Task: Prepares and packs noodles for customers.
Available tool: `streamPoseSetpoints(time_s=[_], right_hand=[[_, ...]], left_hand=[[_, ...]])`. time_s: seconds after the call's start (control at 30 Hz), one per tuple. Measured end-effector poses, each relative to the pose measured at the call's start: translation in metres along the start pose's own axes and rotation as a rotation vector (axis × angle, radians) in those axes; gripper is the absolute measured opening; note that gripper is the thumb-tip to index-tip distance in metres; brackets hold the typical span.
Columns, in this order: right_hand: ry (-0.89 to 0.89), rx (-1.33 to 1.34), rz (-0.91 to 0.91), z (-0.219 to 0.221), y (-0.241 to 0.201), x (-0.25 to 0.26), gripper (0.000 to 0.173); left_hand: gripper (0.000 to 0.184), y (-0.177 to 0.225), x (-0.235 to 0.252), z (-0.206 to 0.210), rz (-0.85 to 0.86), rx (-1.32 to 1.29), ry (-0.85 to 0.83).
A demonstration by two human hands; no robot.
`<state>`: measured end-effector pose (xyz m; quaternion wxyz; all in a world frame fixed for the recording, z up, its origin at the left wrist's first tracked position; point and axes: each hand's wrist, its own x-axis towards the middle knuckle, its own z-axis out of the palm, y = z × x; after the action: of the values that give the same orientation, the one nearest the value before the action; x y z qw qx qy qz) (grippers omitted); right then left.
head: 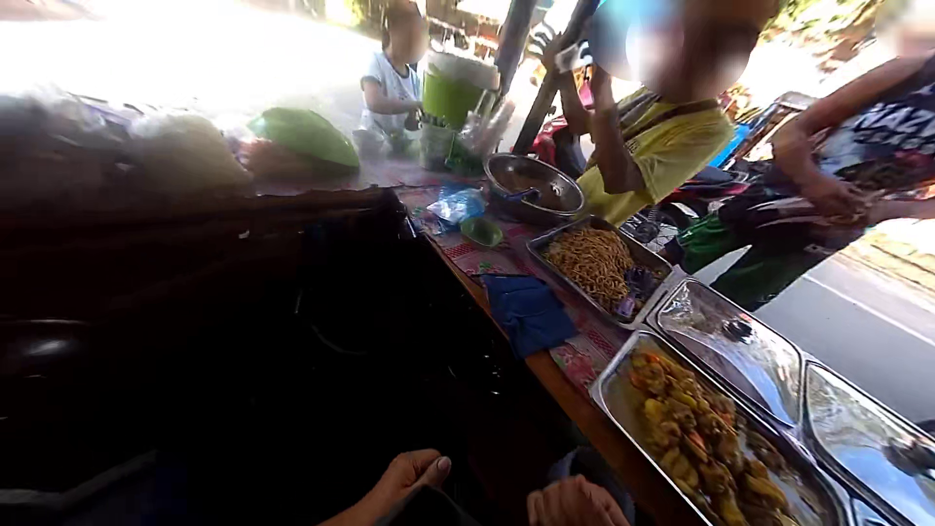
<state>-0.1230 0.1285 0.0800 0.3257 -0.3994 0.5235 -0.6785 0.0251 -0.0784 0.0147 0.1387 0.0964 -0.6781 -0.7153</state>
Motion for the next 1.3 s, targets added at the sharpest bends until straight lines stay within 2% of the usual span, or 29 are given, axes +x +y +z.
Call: streamPoseSetpoints(time_s=[0.07,0.1,0.13,0.2,0.27,0.33,0.4,0.47,0.5,0.53,0.6,0.67,0.73,0.8,0.83,0.9,0.93,1.0,1.07,1.17,1.23,1.3], right_hand=[[0.199,-0.214,-0.091,0.013,0.014,0.077,0.036],[0.241,-0.391,-0.141,0.018,0.015,0.122,0.027],[0.264,-0.594,-0.170,0.023,0.010,0.165,0.025],[0.337,-1.010,-0.110,0.028,-0.009,0.245,0.037],[0.442,-1.238,0.102,0.026,-0.027,0.315,0.035],[0.517,-1.341,0.311,0.016,-0.028,0.365,0.032],[0.458,-1.461,0.594,0.011,-0.025,0.397,0.033],[0.258,-1.550,0.889,0.010,-0.033,0.408,0.038],[0.204,-1.551,0.930,0.007,-0.037,0.401,0.043],[0.221,-1.530,0.908,0.002,-0.037,0.387,0.052],[0.403,-1.460,0.903,-0.005,-0.029,0.348,0.080],[0.593,-1.362,0.992,-0.010,-0.013,0.318,0.098],[0.701,-1.327,1.006,-0.010,0.004,0.306,0.091],[0.752,-1.366,0.884,-0.002,0.008,0.309,0.065],[0.742,-1.395,0.845,0.002,0.008,0.313,0.055],[0.687,-1.423,0.824,0.007,0.001,0.325,0.050],[0.667,-1.415,0.803,0.007,-0.005,0.330,0.050],[0.670,-1.385,0.651,0.004,-0.017,0.342,0.051],[0.683,-1.385,0.476,-0.009,-0.025,0.367,0.052],[0.592,-1.454,0.339,-0.041,-0.019,0.425,0.048],[0.617,-1.500,0.336,-0.057,-0.006,0.470,0.039],[0.691,-1.530,0.425,-0.070,0.014,0.505,0.041]], left_hand=[[0.019,0.001,0.013,-0.039,0.096,0.023,0.052],[0.022,0.012,0.019,-0.058,0.110,0.063,0.063],[0.035,0.021,0.024,-0.076,0.120,0.132,0.069],[0.048,0.036,0.031,-0.112,0.129,0.295,0.031],[0.051,0.045,0.040,-0.151,0.094,0.367,-0.034],[0.047,0.036,0.043,-0.183,0.074,0.374,-0.063],[0.037,0.029,0.047,-0.206,0.066,0.378,-0.060],[0.024,0.025,0.055,-0.218,0.109,0.402,-0.042],[0.020,0.017,0.063,-0.220,0.202,0.431,-0.013],[0.018,0.006,0.077,-0.220,0.335,0.470,0.028],[0.017,-0.003,0.119,-0.215,0.611,0.522,0.094],[0.017,0.015,0.170,-0.207,0.752,0.583,0.056],[0.019,0.043,0.225,-0.196,0.797,0.683,-0.029],[0.027,0.060,0.282,-0.184,0.782,0.808,-0.113],[0.034,0.063,0.309,-0.179,0.726,0.869,-0.169],[0.042,0.067,0.354,-0.176,0.600,0.989,-0.247],[0.037,0.065,0.370,-0.176,0.588,1.024,-0.227],[0.023,0.057,0.392,-0.181,0.647,1.036,-0.135],[0.018,0.050,0.412,-0.190,0.675,1.028,-0.043],[0.016,0.040,0.432,-0.198,0.679,0.964,0.092],[0.017,0.040,0.435,-0.198,0.628,0.974,0.146],[0.015,0.037,0.436,-0.197,0.596,1.004,0.204]])
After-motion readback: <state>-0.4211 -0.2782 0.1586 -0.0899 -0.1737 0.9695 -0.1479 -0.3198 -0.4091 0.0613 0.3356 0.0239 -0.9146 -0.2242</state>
